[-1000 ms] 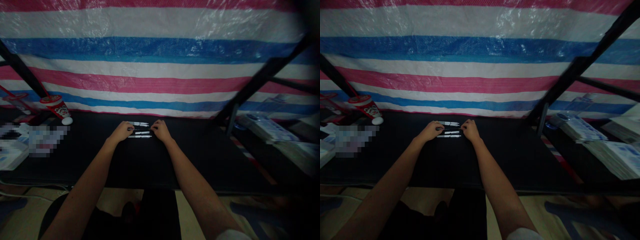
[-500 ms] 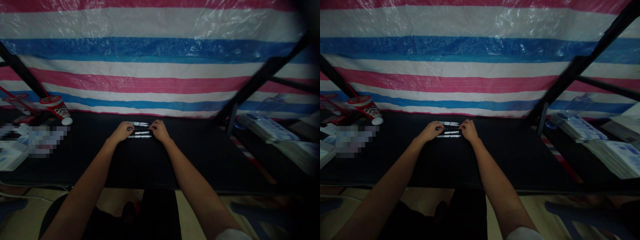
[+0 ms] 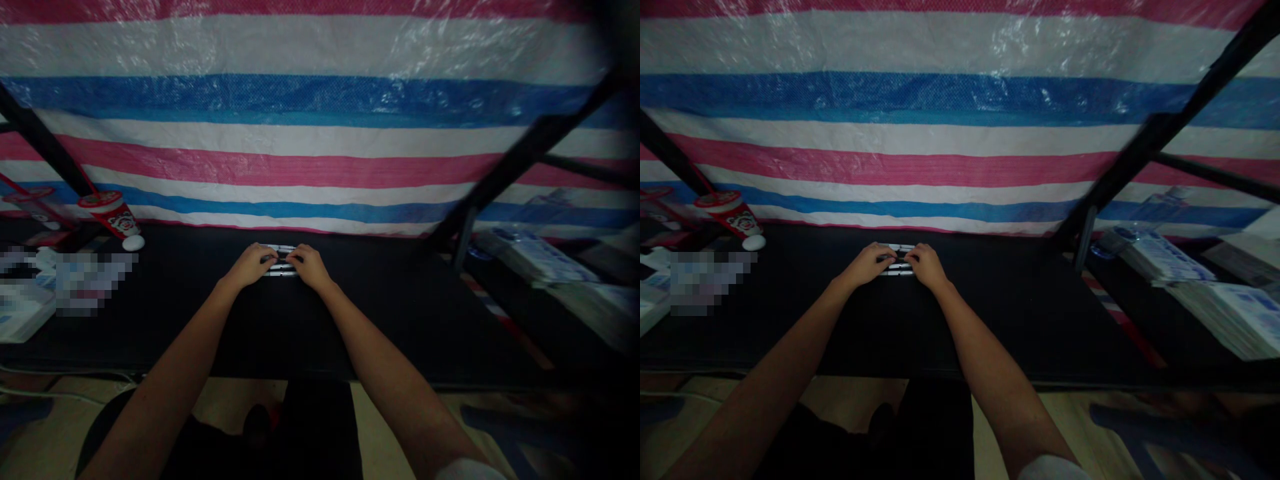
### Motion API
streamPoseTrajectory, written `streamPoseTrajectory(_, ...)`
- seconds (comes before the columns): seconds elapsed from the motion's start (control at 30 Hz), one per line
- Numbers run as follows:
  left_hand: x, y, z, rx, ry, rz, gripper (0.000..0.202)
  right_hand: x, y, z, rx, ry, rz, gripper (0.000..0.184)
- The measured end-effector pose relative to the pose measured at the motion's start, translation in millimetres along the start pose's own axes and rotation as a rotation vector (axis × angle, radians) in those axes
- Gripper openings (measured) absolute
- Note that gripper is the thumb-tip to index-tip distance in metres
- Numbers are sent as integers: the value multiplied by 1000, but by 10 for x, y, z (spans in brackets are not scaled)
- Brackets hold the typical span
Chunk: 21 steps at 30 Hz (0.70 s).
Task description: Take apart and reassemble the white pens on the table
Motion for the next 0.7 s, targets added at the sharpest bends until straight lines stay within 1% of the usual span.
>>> streamPoseTrajectory(0.07,-3,20,5,-18,-1,29,15,-7,-11,-3,7,-14,23,8)
streamPoseTrajectory(0.13,-50,91,-3,-67,-46,78,15,-22,-34,-7,5,-19,31,5)
streamPoseTrajectory(0.23,-159,210,-36,-138,-117,179,14,-3,-64,-17,-24,53,10,5)
streamPoseTrajectory(0.3,-219,271,-63,-182,-129,248,14,10,-94,-23,-37,104,-21,2)
streamPoseTrajectory(0.37,-253,308,-88,-224,-118,284,14,-5,-141,-25,-32,110,-53,3)
streamPoseTrajectory(0.43,-256,324,-108,-260,-99,284,14,-40,-197,-22,-13,86,-84,3)
streamPoseTrajectory(0.53,-213,313,-121,-286,-76,257,14,-75,-261,-18,17,62,-111,3)
streamPoseTrajectory(0.7,-119,222,-90,-237,-64,212,15,-50,-224,-18,14,72,-105,4)
Point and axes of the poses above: each hand's wrist, its own z-axis towards the middle knuckle, its own x-axis out of the palm, y = z × x, the point moved 7 cm from there along z, towards the middle knuckle, and after that the axes turned 2 degrees about z, right-handed, at the moved point
